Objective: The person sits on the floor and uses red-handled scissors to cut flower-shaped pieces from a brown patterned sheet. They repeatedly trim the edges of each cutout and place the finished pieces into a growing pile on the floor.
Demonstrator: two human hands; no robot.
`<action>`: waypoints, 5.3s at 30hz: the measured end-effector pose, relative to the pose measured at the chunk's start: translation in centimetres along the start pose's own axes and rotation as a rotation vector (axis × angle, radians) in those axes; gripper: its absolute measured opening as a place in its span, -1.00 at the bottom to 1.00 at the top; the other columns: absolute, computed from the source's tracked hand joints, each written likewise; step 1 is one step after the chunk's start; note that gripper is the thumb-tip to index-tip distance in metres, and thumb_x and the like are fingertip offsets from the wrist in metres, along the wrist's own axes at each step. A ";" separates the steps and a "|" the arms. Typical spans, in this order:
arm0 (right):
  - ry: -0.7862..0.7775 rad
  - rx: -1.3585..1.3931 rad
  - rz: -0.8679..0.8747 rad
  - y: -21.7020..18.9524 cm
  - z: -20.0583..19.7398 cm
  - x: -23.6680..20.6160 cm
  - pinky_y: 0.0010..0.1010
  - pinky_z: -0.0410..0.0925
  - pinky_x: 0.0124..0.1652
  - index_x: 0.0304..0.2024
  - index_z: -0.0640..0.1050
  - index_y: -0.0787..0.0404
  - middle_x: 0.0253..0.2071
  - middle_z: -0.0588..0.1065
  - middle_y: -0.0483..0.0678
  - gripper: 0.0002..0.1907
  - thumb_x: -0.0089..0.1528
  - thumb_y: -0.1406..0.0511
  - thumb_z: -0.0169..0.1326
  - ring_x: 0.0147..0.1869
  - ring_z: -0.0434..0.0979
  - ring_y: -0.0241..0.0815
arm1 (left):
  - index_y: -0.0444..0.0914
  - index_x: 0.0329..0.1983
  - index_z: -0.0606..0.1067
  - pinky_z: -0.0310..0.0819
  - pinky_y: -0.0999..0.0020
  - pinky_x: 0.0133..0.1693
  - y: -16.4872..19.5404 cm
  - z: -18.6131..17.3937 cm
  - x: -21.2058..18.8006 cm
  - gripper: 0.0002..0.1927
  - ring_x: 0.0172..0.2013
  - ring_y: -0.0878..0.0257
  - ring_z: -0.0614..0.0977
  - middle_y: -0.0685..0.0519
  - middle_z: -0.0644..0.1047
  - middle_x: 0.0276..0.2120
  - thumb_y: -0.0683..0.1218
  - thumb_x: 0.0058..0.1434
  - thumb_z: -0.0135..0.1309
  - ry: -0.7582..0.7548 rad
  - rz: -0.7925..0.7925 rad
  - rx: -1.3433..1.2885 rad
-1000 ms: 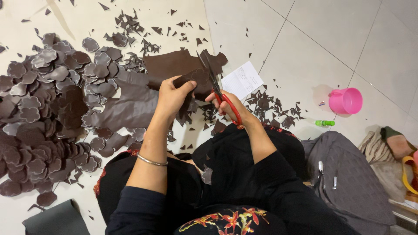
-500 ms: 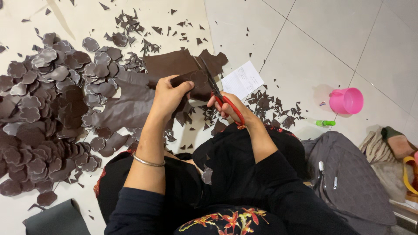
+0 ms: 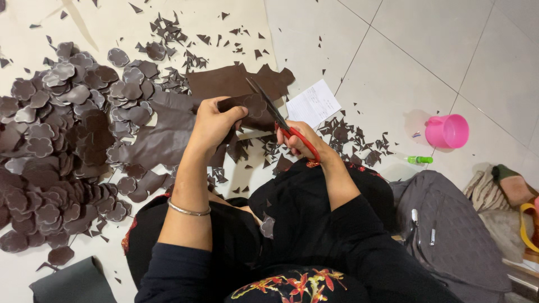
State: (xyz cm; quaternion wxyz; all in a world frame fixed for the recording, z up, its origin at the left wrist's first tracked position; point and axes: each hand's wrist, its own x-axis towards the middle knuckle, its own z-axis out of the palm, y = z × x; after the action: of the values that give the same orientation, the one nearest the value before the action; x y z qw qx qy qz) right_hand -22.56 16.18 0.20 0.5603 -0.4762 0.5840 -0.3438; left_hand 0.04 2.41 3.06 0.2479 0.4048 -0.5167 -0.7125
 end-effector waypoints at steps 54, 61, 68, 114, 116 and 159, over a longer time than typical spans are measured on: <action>0.118 0.045 -0.019 2.6 2.7 1.0 -0.61 0.12 -0.56 0.01 0.51 0.25 -0.53 0.29 -0.29 -0.56 0.28 0.05 0.09 -0.55 0.23 -0.47 | -0.35 -0.16 0.48 0.71 0.27 -0.20 -3.8 1.9 3.0 -0.86 -0.26 0.23 0.65 0.00 0.54 -0.25 -0.27 0.21 0.09 0.244 0.052 -0.599; 0.054 -0.113 -0.113 2.1 2.7 0.9 -0.60 0.24 -0.38 -0.08 0.55 0.27 -0.46 0.34 -0.26 -0.32 0.19 -0.21 0.17 -0.39 0.32 -0.46 | -0.30 -0.11 0.50 0.64 0.32 -0.18 -3.0 1.8 2.6 -0.80 -0.22 0.31 0.63 0.07 0.59 -0.22 -0.29 0.19 0.15 0.258 0.119 -0.560; 0.065 -0.080 -0.100 2.7 2.6 0.9 -0.59 0.23 -0.39 -0.16 0.56 0.25 -0.45 0.40 -0.24 -0.27 0.13 -0.27 0.16 -0.40 0.34 -0.44 | -0.32 -0.09 0.53 0.66 0.34 -0.17 -2.6 1.9 2.6 -0.77 -0.23 0.32 0.65 0.09 0.59 -0.24 -0.31 0.17 0.17 0.242 0.168 -0.548; 0.115 0.091 -0.021 3.9 2.5 0.6 -0.65 0.16 -0.67 -0.46 0.41 0.19 -0.64 0.30 -0.23 -0.16 -0.01 -0.44 0.09 -0.68 0.27 -0.47 | -0.38 -0.14 0.56 0.62 0.49 -0.26 -0.8 2.2 1.5 -0.84 -0.33 0.41 0.62 0.09 0.62 -0.29 -0.32 0.21 0.23 0.171 0.237 -0.466; 0.109 0.064 -0.022 3.7 2.4 0.5 -0.65 0.17 -0.66 -0.45 0.42 0.18 -0.63 0.30 -0.24 -0.18 0.02 -0.43 0.09 -0.67 0.27 -0.48 | -0.37 -0.12 0.56 0.61 0.51 -0.26 -0.8 2.1 1.5 -0.81 -0.32 0.43 0.63 0.10 0.64 -0.28 -0.32 0.19 0.21 0.163 0.232 -0.462; 0.027 0.124 -0.027 3.2 0.1 -0.1 -0.63 0.16 -0.65 -0.46 0.44 0.19 -0.61 0.31 -0.23 -0.25 0.03 -0.35 0.19 -0.65 0.26 -0.45 | -0.36 -0.22 0.57 0.48 0.58 -0.37 0.3 1.0 0.9 -0.87 -0.42 0.52 0.50 0.22 0.52 -0.42 -0.34 0.17 0.26 0.086 0.243 -0.326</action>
State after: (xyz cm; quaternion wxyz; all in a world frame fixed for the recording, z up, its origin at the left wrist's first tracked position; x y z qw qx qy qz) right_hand -23.01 17.24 -2.78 0.5761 -0.4436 0.5625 -0.3935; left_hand -1.34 2.15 3.18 0.4164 0.3240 -0.4286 -0.7335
